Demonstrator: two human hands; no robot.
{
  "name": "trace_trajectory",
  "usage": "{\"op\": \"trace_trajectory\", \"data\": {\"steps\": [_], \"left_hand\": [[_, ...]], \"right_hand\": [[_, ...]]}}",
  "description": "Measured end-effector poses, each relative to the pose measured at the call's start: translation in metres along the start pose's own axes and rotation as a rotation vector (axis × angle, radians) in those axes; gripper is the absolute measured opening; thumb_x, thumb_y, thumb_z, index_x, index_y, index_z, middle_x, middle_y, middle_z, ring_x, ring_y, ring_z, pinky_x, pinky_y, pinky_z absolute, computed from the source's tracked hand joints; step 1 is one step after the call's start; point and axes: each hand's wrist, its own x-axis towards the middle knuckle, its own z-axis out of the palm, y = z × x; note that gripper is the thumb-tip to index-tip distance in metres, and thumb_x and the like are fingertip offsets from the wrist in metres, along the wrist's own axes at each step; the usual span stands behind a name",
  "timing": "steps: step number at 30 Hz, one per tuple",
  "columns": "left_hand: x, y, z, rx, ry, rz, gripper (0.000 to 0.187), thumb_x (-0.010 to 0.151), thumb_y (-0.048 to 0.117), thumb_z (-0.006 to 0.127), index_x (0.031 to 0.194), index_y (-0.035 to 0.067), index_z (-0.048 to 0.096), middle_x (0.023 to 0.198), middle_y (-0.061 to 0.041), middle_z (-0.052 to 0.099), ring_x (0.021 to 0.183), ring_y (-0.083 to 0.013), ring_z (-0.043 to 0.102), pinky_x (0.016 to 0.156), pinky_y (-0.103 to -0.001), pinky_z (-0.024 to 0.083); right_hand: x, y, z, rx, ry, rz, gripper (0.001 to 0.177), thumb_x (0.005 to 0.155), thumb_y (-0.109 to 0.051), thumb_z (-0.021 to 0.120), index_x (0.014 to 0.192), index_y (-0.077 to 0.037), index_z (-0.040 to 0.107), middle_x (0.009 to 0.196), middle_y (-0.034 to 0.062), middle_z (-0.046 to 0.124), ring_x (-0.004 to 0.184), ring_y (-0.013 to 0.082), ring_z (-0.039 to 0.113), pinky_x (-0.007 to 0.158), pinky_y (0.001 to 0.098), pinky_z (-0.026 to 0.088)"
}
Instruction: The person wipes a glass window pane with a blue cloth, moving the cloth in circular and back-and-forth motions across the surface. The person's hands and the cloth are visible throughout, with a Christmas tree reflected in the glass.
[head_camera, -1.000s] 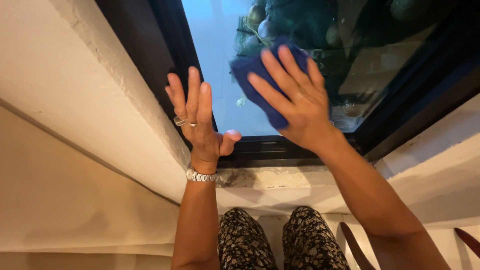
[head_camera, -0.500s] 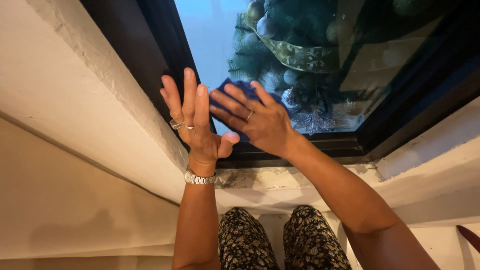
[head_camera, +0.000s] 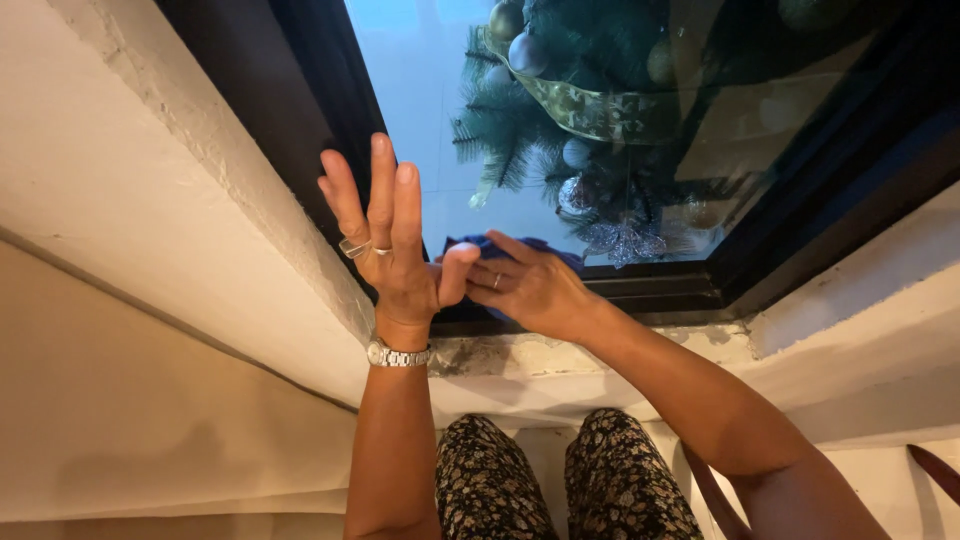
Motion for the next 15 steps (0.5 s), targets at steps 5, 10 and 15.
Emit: {"op": "trace_trajectory", "data": {"steps": [5, 10, 15], "left_hand": [[0.001, 0.002, -0.002, 0.035, -0.006, 0.023, 0.069, 0.109, 0.057, 0.034, 0.148, 0.002, 0.047, 0.153, -0.025, 0.047, 0.152, -0.0493, 0.022, 0.131, -0.065, 0.017], [0.002, 0.007, -0.007, -0.066, -0.011, -0.02, 0.075, 0.107, 0.064, 0.03, 0.154, 0.006, 0.039, 0.16, -0.023, 0.039, 0.157, -0.0477, 0.018, 0.136, -0.063, 0.014], [-0.034, 0.024, 0.003, -0.045, -0.021, -0.035, 0.076, 0.107, 0.069, 0.028, 0.164, 0.019, 0.024, 0.172, -0.016, 0.017, 0.164, -0.0396, 0.004, 0.136, -0.068, 0.002]], "right_hand": [[-0.019, -0.007, -0.017, 0.073, -0.126, -0.069, 0.04, 0.092, 0.007, 0.067, 0.131, -0.003, 0.066, 0.145, 0.0173, 0.061, 0.128, 0.0294, 0.063, 0.121, 0.0533, 0.037], [-0.027, -0.012, -0.084, 0.059, 0.041, 0.15, 0.067, 0.11, 0.018, 0.046, 0.164, -0.015, 0.025, 0.171, 0.0021, 0.023, 0.161, 0.0172, 0.012, 0.138, 0.0461, 0.021], [-0.053, 0.035, -0.113, -0.252, 0.41, 0.351, 0.04, 0.111, -0.026, 0.06, 0.147, -0.008, 0.056, 0.155, 0.0252, 0.041, 0.147, 0.0501, 0.038, 0.122, 0.0693, 0.035]]}}
